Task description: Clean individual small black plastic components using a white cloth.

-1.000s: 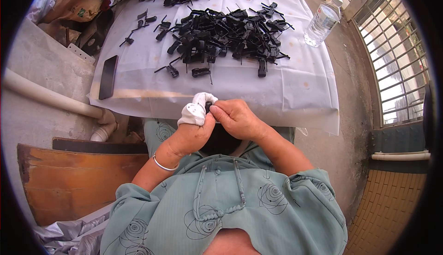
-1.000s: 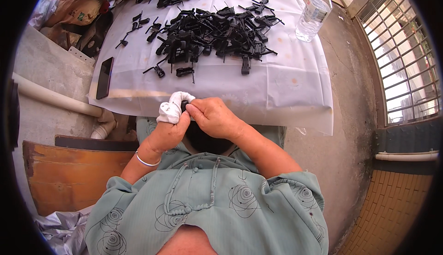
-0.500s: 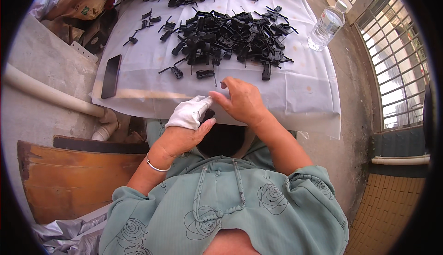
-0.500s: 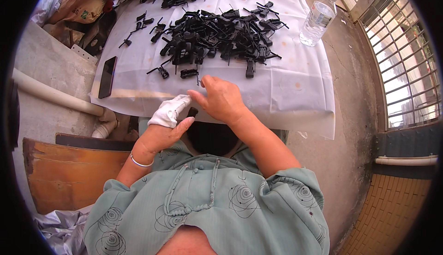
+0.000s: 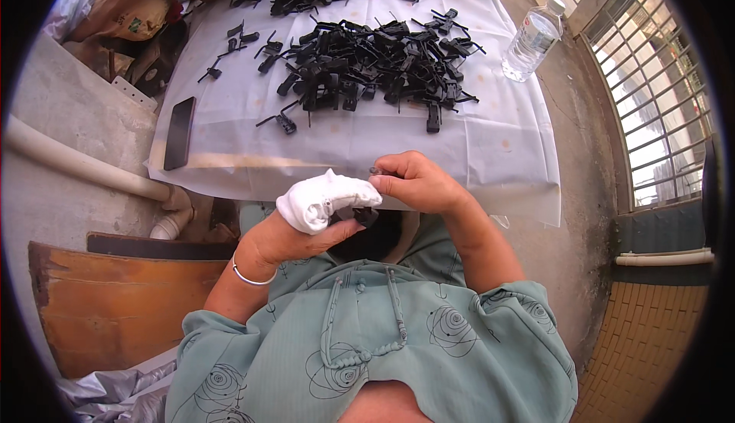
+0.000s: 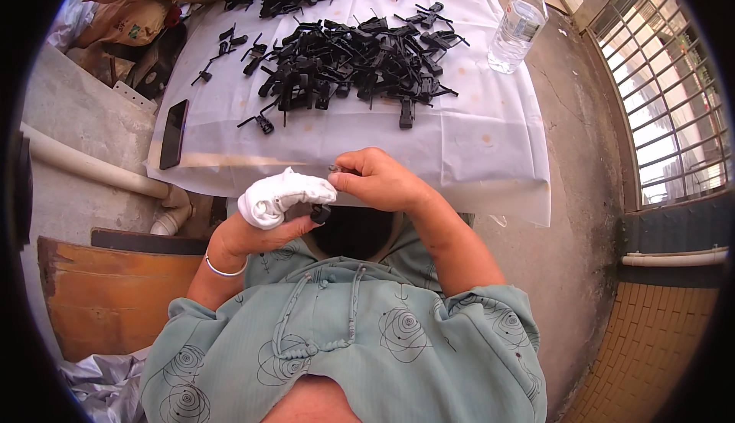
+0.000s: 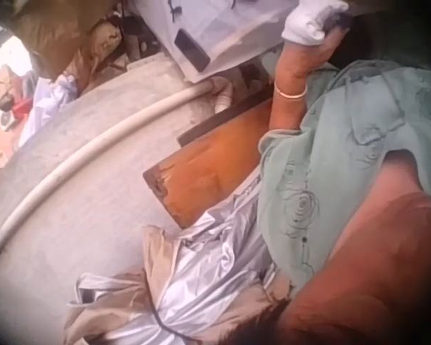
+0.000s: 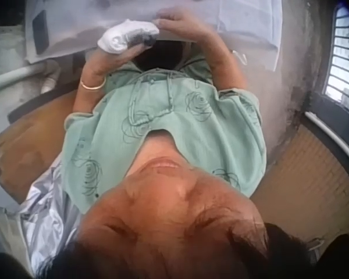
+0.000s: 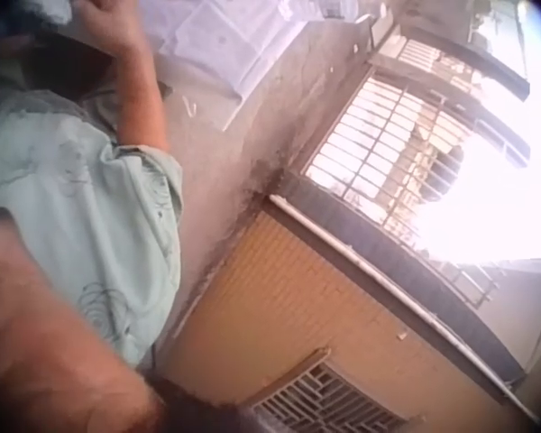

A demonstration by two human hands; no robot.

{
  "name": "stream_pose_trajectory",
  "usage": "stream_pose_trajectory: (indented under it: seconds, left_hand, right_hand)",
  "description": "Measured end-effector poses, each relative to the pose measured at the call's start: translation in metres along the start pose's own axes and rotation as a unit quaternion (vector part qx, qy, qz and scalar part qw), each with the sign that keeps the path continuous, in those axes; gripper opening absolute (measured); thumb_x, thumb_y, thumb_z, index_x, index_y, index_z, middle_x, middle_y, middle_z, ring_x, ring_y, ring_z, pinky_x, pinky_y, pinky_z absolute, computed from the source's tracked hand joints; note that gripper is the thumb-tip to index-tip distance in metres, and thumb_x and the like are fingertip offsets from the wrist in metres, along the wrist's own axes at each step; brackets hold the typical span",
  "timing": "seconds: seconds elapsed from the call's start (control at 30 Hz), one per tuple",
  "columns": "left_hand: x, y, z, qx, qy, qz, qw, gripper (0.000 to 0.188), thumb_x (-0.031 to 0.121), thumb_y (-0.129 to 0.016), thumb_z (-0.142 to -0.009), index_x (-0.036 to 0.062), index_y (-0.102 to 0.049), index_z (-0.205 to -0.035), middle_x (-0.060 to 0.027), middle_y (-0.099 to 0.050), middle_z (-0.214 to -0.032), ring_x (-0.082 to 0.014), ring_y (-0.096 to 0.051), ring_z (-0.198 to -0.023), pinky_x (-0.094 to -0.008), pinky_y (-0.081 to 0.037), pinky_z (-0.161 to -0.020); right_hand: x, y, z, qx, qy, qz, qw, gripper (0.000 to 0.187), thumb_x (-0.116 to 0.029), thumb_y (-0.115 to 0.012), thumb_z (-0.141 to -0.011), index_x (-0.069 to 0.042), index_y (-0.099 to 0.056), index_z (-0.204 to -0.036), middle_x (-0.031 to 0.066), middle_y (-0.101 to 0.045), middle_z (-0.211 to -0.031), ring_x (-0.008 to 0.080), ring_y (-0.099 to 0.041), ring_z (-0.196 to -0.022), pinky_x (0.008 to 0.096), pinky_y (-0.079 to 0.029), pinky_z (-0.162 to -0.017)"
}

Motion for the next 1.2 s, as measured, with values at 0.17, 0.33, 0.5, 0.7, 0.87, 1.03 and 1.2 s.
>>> stream_pose_trajectory:
  seconds: [0.17,0.33,0.5,0.7,0.87,1.03,1.2]
  left_hand:
    - [-0.020,-0.001,-0.002,0.137,0.248,0.296,0.912,0.023,0.007,-0.062,-0.084,0.0057,-0.046,-0.100,-0.0010,-0.056,-0.080,-0.0034,-0.046,-0.058,-0.0159,-0.037,-0.046]
    - [-0.032,-0.014,0.005,0.216,0.207,0.256,0.919,0.024,0.010,-0.061,-0.086,0.0041,-0.047,-0.105,-0.0015,-0.056,-0.080,-0.0029,-0.046,-0.057,-0.0170,-0.038,-0.046]
    - [-0.036,-0.020,0.007,0.232,0.209,0.239,0.920,0.029,0.014,-0.055,-0.090,0.0020,-0.047,-0.114,-0.0034,-0.057,-0.086,-0.0038,-0.047,-0.058,-0.0176,-0.041,-0.050]
    - [-0.027,-0.019,0.009,0.156,0.214,0.325,0.908,0.027,0.007,-0.050,-0.088,-0.0006,-0.047,-0.114,-0.0039,-0.056,-0.087,-0.0053,-0.052,-0.062,-0.0185,-0.043,-0.052]
    - [-0.033,-0.020,0.009,0.179,0.257,0.219,0.924,0.027,0.004,-0.056,-0.084,-0.0025,-0.051,-0.109,-0.0056,-0.058,-0.086,-0.0090,-0.055,-0.064,-0.0222,-0.047,-0.057]
    - [-0.020,-0.019,0.002,0.243,0.045,-0.113,0.962,0.025,0.001,-0.059,-0.075,-0.0032,-0.058,-0.100,-0.0157,-0.062,-0.088,-0.0276,-0.062,-0.077,-0.0322,-0.050,-0.071]
    - [-0.021,-0.023,0.004,0.214,0.054,-0.185,0.958,0.026,-0.001,-0.056,-0.075,-0.0031,-0.058,-0.100,-0.0183,-0.061,-0.090,-0.0322,-0.061,-0.081,-0.0339,-0.050,-0.072]
  right_hand:
    - [-0.026,-0.008,0.011,0.182,0.130,0.052,0.973,0.012,-0.013,-0.062,-0.082,-0.003,-0.057,-0.084,-0.0022,-0.044,-0.062,0.0061,-0.039,-0.053,0.0241,-0.034,-0.047]
    - [-0.038,-0.026,0.013,0.260,0.271,0.179,0.909,0.028,-0.013,-0.073,-0.071,-0.003,-0.055,-0.090,0.0045,-0.045,-0.061,0.0138,-0.042,-0.048,0.0265,-0.035,-0.044]
    - [-0.051,-0.038,0.018,0.235,0.319,0.254,0.882,0.019,-0.010,-0.071,-0.073,-0.003,-0.054,-0.080,0.0036,-0.046,-0.060,0.0130,-0.042,-0.047,0.0258,-0.035,-0.044]
    - [-0.022,-0.020,0.002,0.228,0.065,0.015,0.971,0.020,-0.016,-0.065,-0.082,-0.002,-0.053,-0.075,0.0011,-0.047,-0.060,0.0075,-0.040,-0.054,0.0235,-0.036,-0.048]
    - [-0.020,-0.024,0.007,0.171,0.149,0.022,0.974,0.024,-0.018,-0.053,-0.091,-0.001,-0.052,-0.075,0.0017,-0.048,-0.060,0.0091,-0.040,-0.056,0.0249,-0.038,-0.052]
    - [0.004,-0.036,0.002,0.145,0.044,0.019,0.988,0.026,-0.019,-0.047,-0.094,0.001,-0.055,-0.079,0.0017,-0.052,-0.065,0.0074,-0.042,-0.061,0.0252,-0.041,-0.056]
    - [0.036,-0.057,-0.007,0.179,0.033,-0.124,0.975,0.028,-0.020,-0.046,-0.094,0.000,-0.056,-0.078,-0.0029,-0.052,-0.064,0.0058,-0.044,-0.061,0.0255,-0.041,-0.053]
Point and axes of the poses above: each hand's wrist, its own z-axis away from the middle knuckle, its own y-axis out of the back of the hand, x = y × z, the point moved 4 cm from there along -z, towards the middle knuckle
